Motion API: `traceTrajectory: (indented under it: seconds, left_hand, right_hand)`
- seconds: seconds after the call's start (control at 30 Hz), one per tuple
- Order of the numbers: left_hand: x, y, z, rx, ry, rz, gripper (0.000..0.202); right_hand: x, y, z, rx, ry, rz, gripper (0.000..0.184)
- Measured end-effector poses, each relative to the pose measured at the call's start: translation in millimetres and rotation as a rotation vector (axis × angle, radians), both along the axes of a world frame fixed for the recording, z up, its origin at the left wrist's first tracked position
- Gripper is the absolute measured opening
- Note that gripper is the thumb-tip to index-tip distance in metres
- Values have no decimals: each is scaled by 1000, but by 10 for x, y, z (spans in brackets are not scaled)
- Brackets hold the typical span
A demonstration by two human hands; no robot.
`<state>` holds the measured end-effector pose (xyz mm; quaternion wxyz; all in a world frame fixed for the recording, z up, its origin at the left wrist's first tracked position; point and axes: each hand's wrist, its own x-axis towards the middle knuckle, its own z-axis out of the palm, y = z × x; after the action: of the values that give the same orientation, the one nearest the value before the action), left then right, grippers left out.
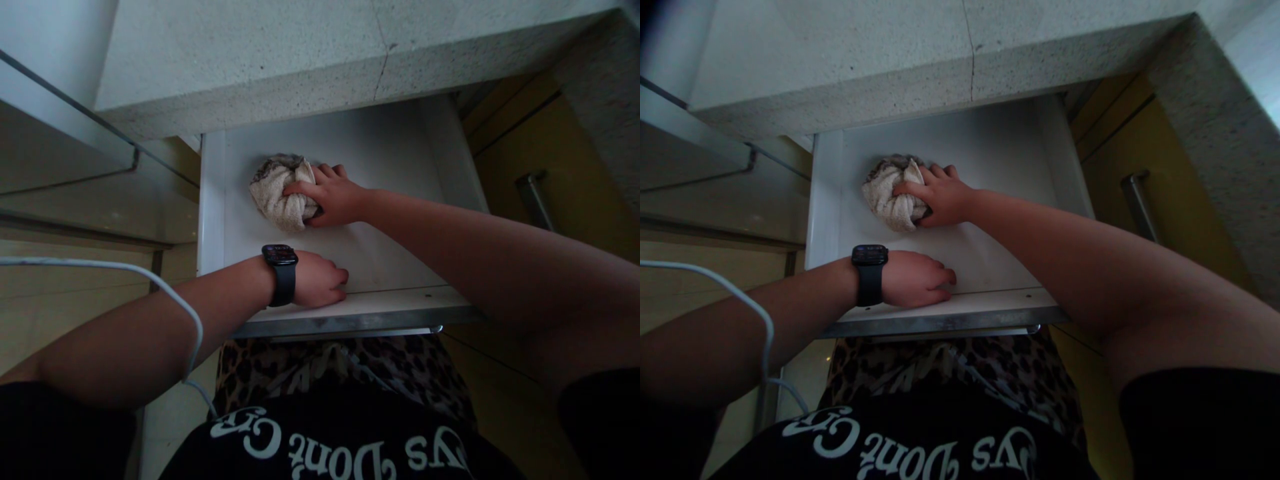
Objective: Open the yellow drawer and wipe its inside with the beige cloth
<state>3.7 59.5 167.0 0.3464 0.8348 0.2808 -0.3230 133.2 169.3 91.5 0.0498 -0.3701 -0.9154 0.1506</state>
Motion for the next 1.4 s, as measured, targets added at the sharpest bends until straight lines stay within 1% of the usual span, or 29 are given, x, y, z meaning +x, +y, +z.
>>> traceTrajectory:
  seconds: [0.3,0.53,0.73,0.9,1.0,1.1,1.3,1.4]
  left_hand:
    - [-16,-13,-5,10,-6,-1,62]
    - [-19,1,1,5,1,7,62]
    - [-20,17,-6,-3,5,14,61]
    - [-14,30,-7,-2,8,15,62]
    - [-8,38,14,-3,19,17,61]
    - [-3,38,25,-4,32,26,60]
    - [-28,44,-24,-2,26,41,59]
    - [-35,57,-36,0,26,39,59]
  right_hand:
    - [-4,12,-17,2,-9,7,87]
    - [2,6,-16,11,-9,7,86]
    - [-2,8,-10,23,-57,6,87]
    - [-4,-1,26,6,-63,13,91]
    - [2,-10,57,-8,-41,8,88]
    - [4,-13,75,-20,-38,4,89]
    - [-11,-11,96,-1,-36,-19,83]
    - [-17,-5,99,-18,-47,-18,86]
